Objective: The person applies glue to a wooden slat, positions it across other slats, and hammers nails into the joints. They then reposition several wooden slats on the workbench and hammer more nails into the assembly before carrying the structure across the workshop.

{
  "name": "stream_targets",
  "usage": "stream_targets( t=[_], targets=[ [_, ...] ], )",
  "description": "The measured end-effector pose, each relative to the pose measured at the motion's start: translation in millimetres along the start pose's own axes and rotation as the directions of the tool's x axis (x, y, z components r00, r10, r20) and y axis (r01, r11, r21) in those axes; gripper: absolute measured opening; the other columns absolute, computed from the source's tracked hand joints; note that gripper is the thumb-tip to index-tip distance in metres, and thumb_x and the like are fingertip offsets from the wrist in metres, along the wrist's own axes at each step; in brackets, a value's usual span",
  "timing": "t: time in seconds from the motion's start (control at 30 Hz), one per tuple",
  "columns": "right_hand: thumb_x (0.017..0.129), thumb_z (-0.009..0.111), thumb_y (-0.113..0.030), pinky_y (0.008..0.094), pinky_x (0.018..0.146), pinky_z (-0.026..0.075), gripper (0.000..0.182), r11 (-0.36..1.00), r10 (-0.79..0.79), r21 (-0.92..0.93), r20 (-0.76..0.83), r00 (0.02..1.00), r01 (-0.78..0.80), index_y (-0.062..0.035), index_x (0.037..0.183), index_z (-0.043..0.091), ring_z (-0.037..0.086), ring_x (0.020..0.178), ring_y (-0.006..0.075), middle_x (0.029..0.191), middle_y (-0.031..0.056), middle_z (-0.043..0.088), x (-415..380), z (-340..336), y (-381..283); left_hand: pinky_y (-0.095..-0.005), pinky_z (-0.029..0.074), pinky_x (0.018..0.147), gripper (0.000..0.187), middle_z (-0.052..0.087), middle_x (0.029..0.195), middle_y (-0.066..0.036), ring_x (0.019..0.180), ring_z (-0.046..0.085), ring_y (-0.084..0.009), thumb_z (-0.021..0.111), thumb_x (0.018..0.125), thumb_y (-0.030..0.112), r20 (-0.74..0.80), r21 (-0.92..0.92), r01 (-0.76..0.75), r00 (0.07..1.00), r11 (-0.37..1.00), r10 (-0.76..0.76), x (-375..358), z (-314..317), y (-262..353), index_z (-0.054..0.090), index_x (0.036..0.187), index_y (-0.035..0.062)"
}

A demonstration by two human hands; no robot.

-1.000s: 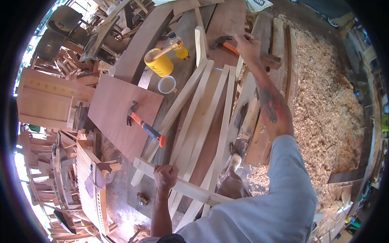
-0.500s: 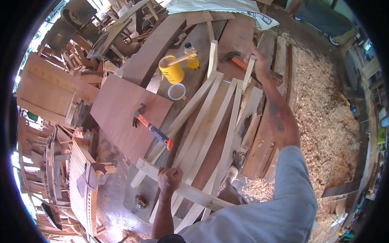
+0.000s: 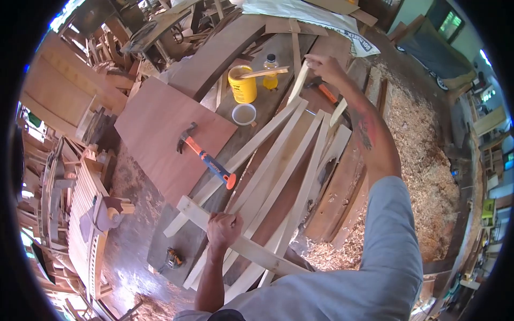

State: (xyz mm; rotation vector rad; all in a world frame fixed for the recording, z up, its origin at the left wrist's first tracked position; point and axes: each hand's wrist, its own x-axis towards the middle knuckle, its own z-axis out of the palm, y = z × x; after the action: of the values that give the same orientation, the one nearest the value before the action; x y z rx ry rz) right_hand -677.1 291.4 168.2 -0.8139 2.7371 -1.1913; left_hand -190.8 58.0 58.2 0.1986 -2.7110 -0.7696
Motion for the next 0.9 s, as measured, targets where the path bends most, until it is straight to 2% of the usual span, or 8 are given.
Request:
stream_targets(
  t=[0.03,0.1,0.2,0.3,0.53,0.63,0.7,0.9],
  targets=[
    [0.094,0.061,-0.03,0.031,0.068,0.055,0.043,0.975,0.217,0.051,0.022,0.976,-0.218,-0.0187,0.136,0.058,0.067,0.084,0.0152,0.112,0.0053,0.07,0.2,2.0,4.2,-0.0367,0.046,0.066,0.032,0.056,0.051,-0.007,0.052,0.057,-0.0248,0.07,0.076,0.013,-0.004,-0.009,0.018,1.0,1.0,-0.018,-1.1,-1.3,-0.9,0.052,0.05,0.0079],
    [0.095,0.06,-0.031,0.0304,0.067,0.055,0.045,0.974,0.213,0.061,0.059,0.975,-0.216,-0.0211,0.138,0.056,0.067,0.083,0.015,0.116,0.0052,0.067,-4.6,3.2,-0.2,-0.0397,0.047,0.07,0.028,0.061,0.055,-0.006,0.055,0.061,-0.0254,0.067,0.082,0.017,0.058,-0.012,0.032,0.998,0.999,-0.031,-2.3,-2.0,-0.5,0.059,0.057,0.0082],
    [0.097,0.059,-0.039,0.0281,0.065,0.054,0.046,0.974,0.189,0.105,0.121,0.975,-0.201,-0.0264,0.141,0.053,0.067,0.083,0.0156,0.122,0.0047,0.064,3.4,-4.1,18.2,-0.0366,0.046,0.065,0.032,0.058,0.052,-0.006,0.052,0.057,-0.0236,0.07,0.078,0.013,0.036,-0.045,0.064,0.997,0.997,-0.063,-0.2,-3.2,3.1,0.053,0.051,0.0085],
    [0.096,0.055,-0.053,0.0282,0.066,0.054,0.051,0.996,0.093,-0.028,0.156,0.983,-0.09,-0.0287,0.14,0.054,0.067,0.083,0.0162,0.121,0.0045,0.064,12.6,-10.5,24.3,-0.0365,0.045,0.064,0.032,0.058,0.052,-0.006,0.052,0.057,-0.0232,0.071,0.078,0.014,0.023,-0.047,0.048,0.999,0.998,-0.047,2.5,-3.1,3.1,0.054,0.052,0.0095],
    [0.094,0.053,-0.061,0.0296,0.068,0.054,0.061,0.984,0.167,0.035,0.176,0.97,-0.176,-0.0201,0.14,0.054,0.069,0.083,0.0186,0.109,0.0069,0.07,25.3,-5.6,43.3,-0.0362,0.044,0.063,0.032,0.056,0.05,-0.005,0.051,0.057,-0.0229,0.073,0.077,0.014,0.096,-0.028,0.05,0.994,0.998,-0.047,6.5,-5.9,3.4,0.054,0.052,0.0105],
    [0.091,0.055,-0.064,0.0273,0.067,0.054,0.069,0.971,0.231,0.027,0.165,0.959,-0.239,-0.0093,0.133,0.059,0.068,0.08,0.0175,0.104,0.0097,0.072,25.3,-7.8,43.3,-0.0362,0.043,0.062,0.033,0.054,0.049,-0.004,0.05,0.055,-0.0232,0.073,0.077,0.015,0.038,-0.045,0.004,0.999,0.999,-0.003,5.1,-0.9,1.7,0.053,0.052,0.0102],
    [0.09,0.056,-0.066,0.0286,0.063,0.052,0.07,0.949,0.314,-0.058,0.205,0.927,-0.309,-0.0022,0.115,0.067,0.067,0.076,0.017,0.094,0.0089,0.072,28.9,-8.9,46.5,-0.0372,0.041,0.061,0.034,0.053,0.049,-0.004,0.049,0.054,-0.0236,0.074,0.077,0.014,0.035,-0.051,0.011,0.999,0.999,-0.009,4.9,-1.8,1.6,0.052,0.051,0.0102],
    [0.087,0.06,-0.066,0.0381,0.056,0.049,0.069,0.923,0.37,0.038,0.179,0.912,-0.382,0.0025,0.086,0.07,0.065,0.064,0.0223,0.072,0.0079,0.069,23.6,-13.7,46.4,-0.0386,0.044,0.064,0.033,0.058,0.051,-0.004,0.051,0.058,-0.0236,0.072,0.079,0.015,0.113,0.034,-0.022,0.993,0.999,0.018,4.7,-2.1,0.6,0.053,0.052,0.0103]
  ],
)
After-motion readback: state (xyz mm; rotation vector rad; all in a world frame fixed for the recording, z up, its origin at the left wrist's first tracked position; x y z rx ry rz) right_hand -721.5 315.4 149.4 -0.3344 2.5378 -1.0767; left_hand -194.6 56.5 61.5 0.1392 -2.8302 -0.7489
